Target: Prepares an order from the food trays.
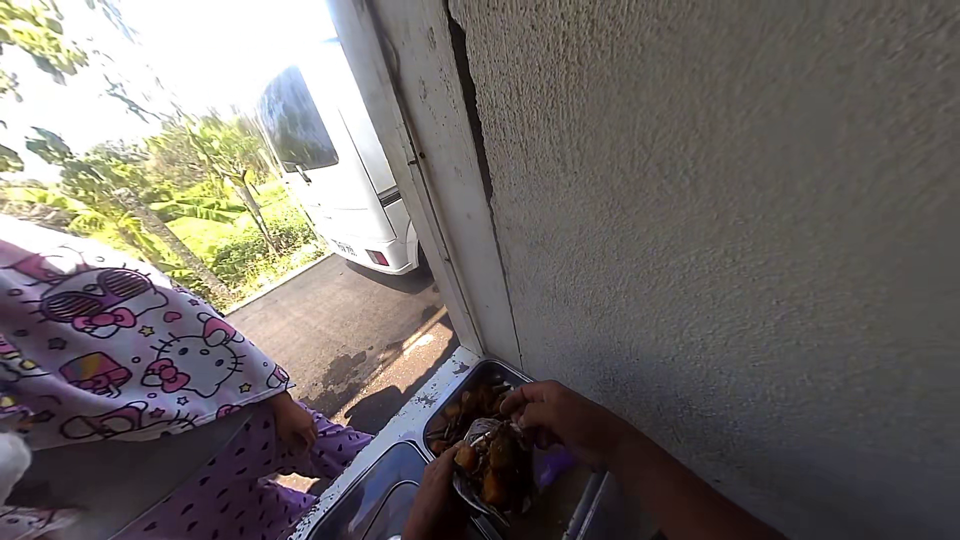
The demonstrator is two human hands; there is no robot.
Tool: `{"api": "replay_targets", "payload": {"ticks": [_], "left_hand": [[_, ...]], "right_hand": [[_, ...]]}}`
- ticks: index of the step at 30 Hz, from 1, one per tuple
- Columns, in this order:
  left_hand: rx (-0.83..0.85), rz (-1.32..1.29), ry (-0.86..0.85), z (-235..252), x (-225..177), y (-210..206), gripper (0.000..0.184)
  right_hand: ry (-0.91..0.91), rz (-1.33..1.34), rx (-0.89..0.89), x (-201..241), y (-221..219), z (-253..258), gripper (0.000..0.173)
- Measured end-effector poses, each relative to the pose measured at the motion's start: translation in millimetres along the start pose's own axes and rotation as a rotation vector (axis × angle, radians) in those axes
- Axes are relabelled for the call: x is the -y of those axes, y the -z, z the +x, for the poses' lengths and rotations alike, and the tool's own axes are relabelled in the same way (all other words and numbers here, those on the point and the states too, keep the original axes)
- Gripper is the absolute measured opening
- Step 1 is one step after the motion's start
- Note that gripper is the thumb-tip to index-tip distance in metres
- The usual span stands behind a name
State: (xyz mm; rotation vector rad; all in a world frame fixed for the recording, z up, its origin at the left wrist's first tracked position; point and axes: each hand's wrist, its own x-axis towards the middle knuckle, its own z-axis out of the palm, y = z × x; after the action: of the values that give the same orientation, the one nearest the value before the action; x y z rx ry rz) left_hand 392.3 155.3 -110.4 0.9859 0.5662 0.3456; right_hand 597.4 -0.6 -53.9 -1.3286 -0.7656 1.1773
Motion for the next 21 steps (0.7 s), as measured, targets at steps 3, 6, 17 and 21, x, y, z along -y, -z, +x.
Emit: {"api": "replay_targets", "payload": {"ticks": [3,6,17,21], "left_hand": [[-0.026,-0.045,-0.035,-1.8,0.6,-2.5,0.039],[-0.043,-0.058,-0.066,-3.5,0.2,-4.7,0.037],[-0.071,-0.047,-0.022,-3.9,5.0,-5.3,0.041],[-0.204,-0.009,0.062,0.8,5.6,-12.1,0.048]], "right_hand": [[0.014,-0.049,0.094,2.6,2.0,-1.8,0.031],[0.013,-0.233,0.136,6.3,3.3,-4.1,0.038],[0.244,-0.381,-0.115,-0.7,-14.5,-0.9,0.021],[0.341,-0.485,-0.139,0.2,-24.8,-6.7,0.020]]}}
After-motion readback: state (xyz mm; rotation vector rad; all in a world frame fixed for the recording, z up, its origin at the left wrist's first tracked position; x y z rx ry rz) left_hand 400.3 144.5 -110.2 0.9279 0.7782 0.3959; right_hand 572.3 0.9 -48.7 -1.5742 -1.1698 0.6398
